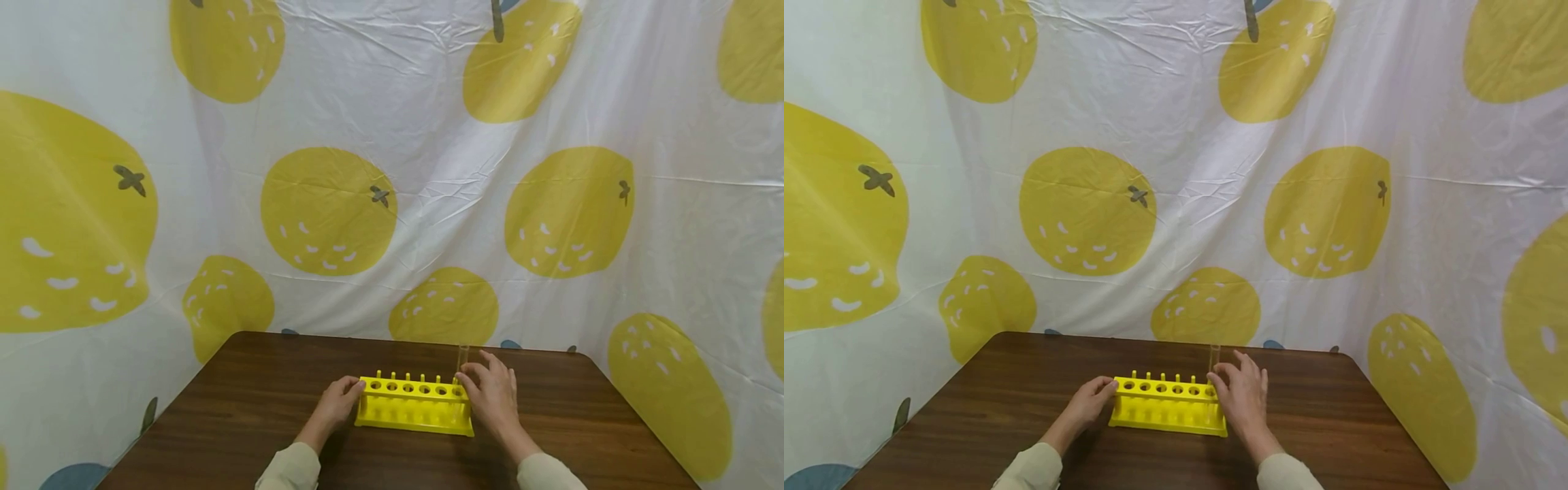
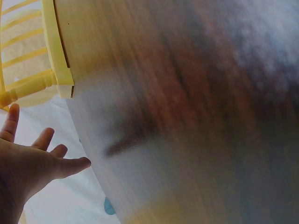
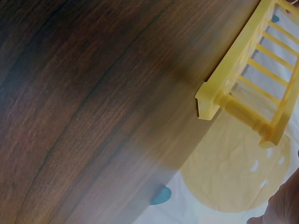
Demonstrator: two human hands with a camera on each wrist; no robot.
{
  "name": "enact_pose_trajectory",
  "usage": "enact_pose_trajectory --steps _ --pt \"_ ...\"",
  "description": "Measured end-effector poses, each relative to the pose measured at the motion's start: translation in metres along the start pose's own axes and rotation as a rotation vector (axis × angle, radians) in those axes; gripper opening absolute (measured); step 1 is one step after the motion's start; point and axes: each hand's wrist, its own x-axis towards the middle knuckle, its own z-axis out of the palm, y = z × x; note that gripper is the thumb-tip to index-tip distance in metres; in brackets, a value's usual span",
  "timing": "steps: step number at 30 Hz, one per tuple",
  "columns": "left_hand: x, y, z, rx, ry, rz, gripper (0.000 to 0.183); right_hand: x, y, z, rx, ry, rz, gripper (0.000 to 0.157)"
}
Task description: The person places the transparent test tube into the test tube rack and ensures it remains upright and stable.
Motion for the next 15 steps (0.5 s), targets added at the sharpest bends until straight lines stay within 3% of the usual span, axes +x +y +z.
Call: enact_pose_trajectory --steps 9,15 --pt "0.0005 0.0011 0.0006 0.002 0.0 -0.008 0.042 -0.0012 -0.0006 0.0 0.002 -0.021 0.012 0.016" --pt "-0.0001 0.0039 -0.0016 0.043 0.005 -0.013 0.042 -0.002 -0.0012 -0.0002 -0.015 -0.046 0.023 0.024"
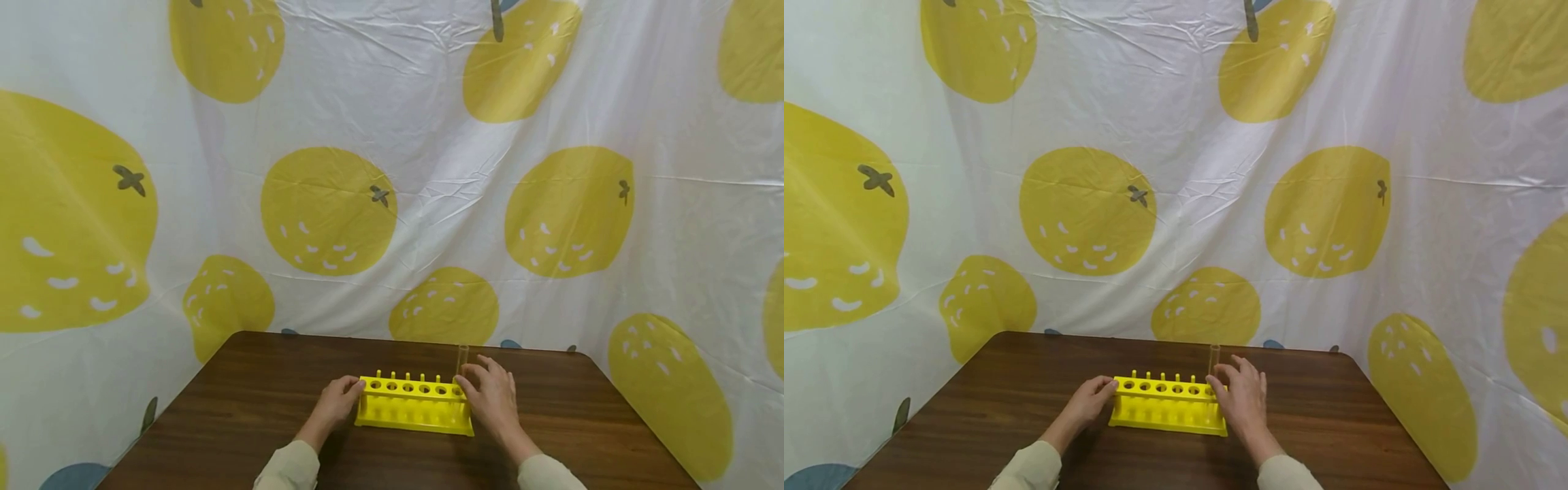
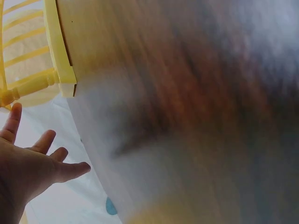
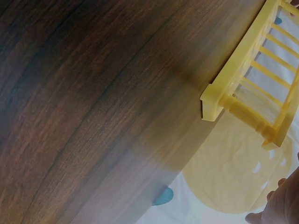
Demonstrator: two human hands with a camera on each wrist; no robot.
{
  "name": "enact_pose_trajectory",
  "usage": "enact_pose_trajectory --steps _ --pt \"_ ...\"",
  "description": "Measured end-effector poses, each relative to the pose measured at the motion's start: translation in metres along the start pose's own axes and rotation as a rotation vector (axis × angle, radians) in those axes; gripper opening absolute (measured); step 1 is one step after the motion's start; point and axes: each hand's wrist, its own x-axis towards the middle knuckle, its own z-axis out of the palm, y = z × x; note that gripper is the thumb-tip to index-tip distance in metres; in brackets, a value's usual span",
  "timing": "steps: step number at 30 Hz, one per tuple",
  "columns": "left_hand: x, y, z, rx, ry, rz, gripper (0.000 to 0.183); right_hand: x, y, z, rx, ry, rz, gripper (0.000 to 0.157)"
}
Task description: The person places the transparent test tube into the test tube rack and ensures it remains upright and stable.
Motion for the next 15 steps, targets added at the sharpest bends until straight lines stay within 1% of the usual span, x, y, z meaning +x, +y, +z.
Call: enact_pose_trajectory --steps 5,9,13,15 --pt "0.002 0.002 -0.003 0.058 -0.01 0.032 0.041 -0.001 0.001 -0.001 -0.005 -0.016 0.011 0.03" --pt "0.002 0.003 -0.006 0.097 -0.013 0.036 0.045 -0.002 0.002 -0.003 0.018 -0.008 0.013 0.033" --pt "0.002 0.004 -0.011 0.156 0.009 0.029 0.056 -0.003 0.008 -0.006 0.038 0.002 0.029 0.038" --pt "0.002 0.004 -0.014 0.192 0.032 0.025 0.058 -0.003 0.013 -0.008 0.034 -0.004 0.048 0.04"
